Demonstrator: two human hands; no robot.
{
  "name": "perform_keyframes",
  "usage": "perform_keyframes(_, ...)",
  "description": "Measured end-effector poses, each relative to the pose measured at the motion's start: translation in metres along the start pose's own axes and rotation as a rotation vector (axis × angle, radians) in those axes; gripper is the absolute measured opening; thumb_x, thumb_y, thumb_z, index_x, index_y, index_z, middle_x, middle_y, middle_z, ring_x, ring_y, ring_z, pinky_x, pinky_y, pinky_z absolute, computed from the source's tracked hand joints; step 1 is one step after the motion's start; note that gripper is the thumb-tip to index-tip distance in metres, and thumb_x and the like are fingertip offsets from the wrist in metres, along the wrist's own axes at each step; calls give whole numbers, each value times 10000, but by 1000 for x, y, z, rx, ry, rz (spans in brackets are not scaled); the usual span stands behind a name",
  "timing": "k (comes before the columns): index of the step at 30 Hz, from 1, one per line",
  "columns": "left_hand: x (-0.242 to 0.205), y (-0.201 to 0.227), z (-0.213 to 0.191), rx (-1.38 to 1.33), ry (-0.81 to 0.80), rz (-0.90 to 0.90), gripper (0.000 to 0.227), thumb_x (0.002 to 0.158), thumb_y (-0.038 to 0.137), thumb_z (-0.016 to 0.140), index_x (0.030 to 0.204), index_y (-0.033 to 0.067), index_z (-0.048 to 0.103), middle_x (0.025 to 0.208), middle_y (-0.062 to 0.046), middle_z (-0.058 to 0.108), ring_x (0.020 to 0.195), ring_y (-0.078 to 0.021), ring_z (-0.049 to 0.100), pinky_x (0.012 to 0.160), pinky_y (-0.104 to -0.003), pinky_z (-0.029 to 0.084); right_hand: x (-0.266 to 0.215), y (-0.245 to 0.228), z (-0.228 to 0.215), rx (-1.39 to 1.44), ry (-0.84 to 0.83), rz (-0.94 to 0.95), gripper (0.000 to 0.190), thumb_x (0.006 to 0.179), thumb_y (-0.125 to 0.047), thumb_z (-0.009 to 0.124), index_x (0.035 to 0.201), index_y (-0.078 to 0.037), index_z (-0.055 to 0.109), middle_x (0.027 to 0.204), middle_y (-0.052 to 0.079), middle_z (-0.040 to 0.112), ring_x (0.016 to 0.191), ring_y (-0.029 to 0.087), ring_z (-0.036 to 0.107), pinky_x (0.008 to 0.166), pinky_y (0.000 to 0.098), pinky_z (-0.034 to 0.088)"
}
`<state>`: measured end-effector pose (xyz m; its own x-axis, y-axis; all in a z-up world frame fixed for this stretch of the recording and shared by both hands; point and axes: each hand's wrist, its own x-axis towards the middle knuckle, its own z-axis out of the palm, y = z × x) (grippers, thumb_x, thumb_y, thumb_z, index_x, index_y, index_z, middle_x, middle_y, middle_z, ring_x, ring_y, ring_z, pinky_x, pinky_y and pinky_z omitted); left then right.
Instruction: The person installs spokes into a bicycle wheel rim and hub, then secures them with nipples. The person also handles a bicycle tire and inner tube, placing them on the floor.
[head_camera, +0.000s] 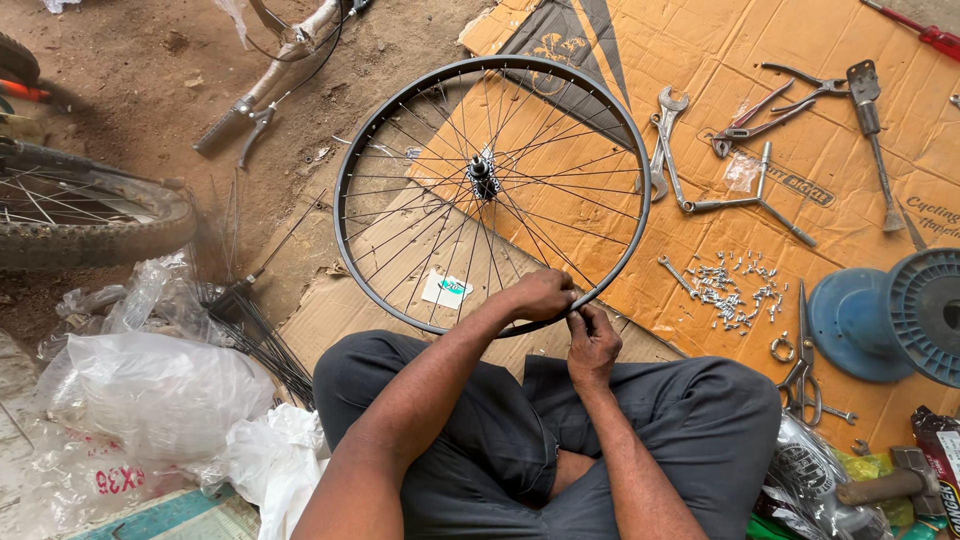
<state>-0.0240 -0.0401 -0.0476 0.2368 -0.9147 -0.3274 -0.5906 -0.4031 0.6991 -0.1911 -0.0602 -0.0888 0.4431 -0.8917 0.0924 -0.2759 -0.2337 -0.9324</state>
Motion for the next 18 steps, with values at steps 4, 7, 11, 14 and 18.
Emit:
perform_keyframes(4,-7,5,1,61,38,-46,387,988,375,527,1020,71,763,938,-161,748,916,-341,709,852,-503,533,2,4,1,146,-89,-32,141,965,-98,729,1037,-14,641,886,32,659,788,85,624,678,261,516)
perform_keyframes(7,-9,5,1,10,47,-114,441,1025,413,500,995,64,769,940,-167,748,920,-342,701,858,-501,528,3,6,1,151,-93,46,118,976,-89,728,1014,-10,649,859,50,658,753,101,609,662,278,508)
perform_keyframes(11,1,-3,-5,-31,-85,44,333,951,307,593,1013,15,741,953,-180,743,907,-334,720,824,-494,564,2,3,-2,110,-78,24,96,983,-103,708,1049,-35,695,866,38,700,771,87,647,675,265,529)
perform_keyframes(14,1,-3,3,85,26,14,390,1006,352,514,1006,38,747,957,-167,727,915,-343,695,823,-511,533,3,-5,-3,140,-92,-36,155,934,-100,741,1043,-17,670,897,39,699,818,88,665,717,262,548)
perform_keyframes(18,0,-7,6,65,21,-66,439,1049,413,481,1049,68,752,990,-174,744,956,-349,694,865,-500,525,3,-14,-1,109,-74,117,111,956,-87,722,1030,-8,701,859,60,703,755,127,634,665,295,511)
